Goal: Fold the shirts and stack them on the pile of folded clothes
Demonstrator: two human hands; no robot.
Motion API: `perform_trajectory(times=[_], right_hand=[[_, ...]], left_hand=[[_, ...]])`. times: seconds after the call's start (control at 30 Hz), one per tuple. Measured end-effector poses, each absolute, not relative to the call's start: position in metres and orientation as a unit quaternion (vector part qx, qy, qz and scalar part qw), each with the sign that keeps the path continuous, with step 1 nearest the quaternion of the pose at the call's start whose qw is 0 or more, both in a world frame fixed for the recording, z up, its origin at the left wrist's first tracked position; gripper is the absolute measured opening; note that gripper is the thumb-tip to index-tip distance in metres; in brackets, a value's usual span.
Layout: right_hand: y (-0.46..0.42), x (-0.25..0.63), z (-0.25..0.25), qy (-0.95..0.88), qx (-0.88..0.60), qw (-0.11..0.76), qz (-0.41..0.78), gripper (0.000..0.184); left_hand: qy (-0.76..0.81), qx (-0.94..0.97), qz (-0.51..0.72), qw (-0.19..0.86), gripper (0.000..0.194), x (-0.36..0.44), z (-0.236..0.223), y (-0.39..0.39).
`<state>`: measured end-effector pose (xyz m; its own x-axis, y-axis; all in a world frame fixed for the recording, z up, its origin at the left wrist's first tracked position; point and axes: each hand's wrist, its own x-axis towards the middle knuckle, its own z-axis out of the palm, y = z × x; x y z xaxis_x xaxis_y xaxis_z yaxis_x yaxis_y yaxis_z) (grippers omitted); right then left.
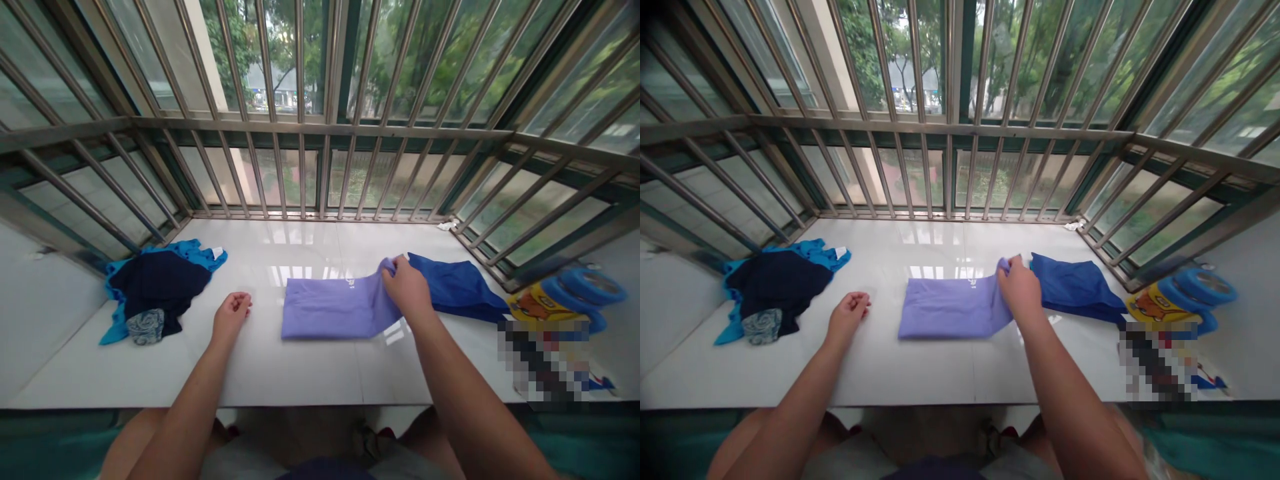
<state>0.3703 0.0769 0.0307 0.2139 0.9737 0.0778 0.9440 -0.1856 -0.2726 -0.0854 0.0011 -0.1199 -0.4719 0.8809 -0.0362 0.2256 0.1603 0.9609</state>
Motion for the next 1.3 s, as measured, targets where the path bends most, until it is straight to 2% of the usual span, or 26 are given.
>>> perform_trajectory(times=[0.1, 0.23, 0.4, 0.6, 0.73, 0.8, 0.9, 1.1, 1.23, 1.3], right_hand=[[0.068, 0.276, 0.039, -0.697, -0.710, 0.073, 0.065, 0.035], [0.054, 0.152, 0.013, -0.752, -0.643, 0.023, 0.142, 0.043], [0.044, 0.079, -0.028, -0.760, -0.619, -0.023, 0.197, 0.037], [0.005, 0.098, -0.032, -0.806, -0.554, -0.020, 0.208, 0.041], [-0.042, 0.136, -0.045, -0.873, -0.437, 0.064, 0.207, 0.062], [-0.056, 0.151, -0.061, -0.875, -0.440, 0.104, 0.174, 0.071], [-0.062, 0.164, -0.088, -0.860, -0.480, 0.092, 0.144, 0.088], [-0.080, 0.170, -0.104, -0.882, -0.438, 0.093, 0.148, 0.104], [-0.119, 0.187, -0.118, -0.922, -0.360, 0.123, 0.077, 0.100], [-0.138, 0.195, -0.132, -0.936, -0.318, 0.146, 0.016, 0.077]], left_hand=[[0.681, 0.424, 0.492, 0.338, 0.067, -0.083, -0.123, 0.002], [0.673, 0.464, 0.459, 0.349, 0.061, -0.083, -0.127, 0.000], [0.662, 0.518, 0.417, 0.346, 0.050, -0.085, -0.126, -0.003], [0.653, 0.563, 0.368, 0.348, 0.041, -0.072, -0.121, -0.003], [0.660, 0.565, 0.359, 0.341, 0.040, -0.054, -0.120, -0.002], [0.677, 0.559, 0.357, 0.320, 0.040, -0.045, -0.121, -0.002], [0.696, 0.552, 0.355, 0.291, 0.039, -0.037, -0.120, -0.004], [0.666, 0.563, 0.375, 0.315, 0.045, -0.034, -0.111, -0.018], [0.693, 0.472, 0.467, 0.281, 0.047, -0.040, -0.107, -0.025], [0.699, 0.409, 0.524, 0.263, 0.043, -0.044, -0.109, -0.025]])
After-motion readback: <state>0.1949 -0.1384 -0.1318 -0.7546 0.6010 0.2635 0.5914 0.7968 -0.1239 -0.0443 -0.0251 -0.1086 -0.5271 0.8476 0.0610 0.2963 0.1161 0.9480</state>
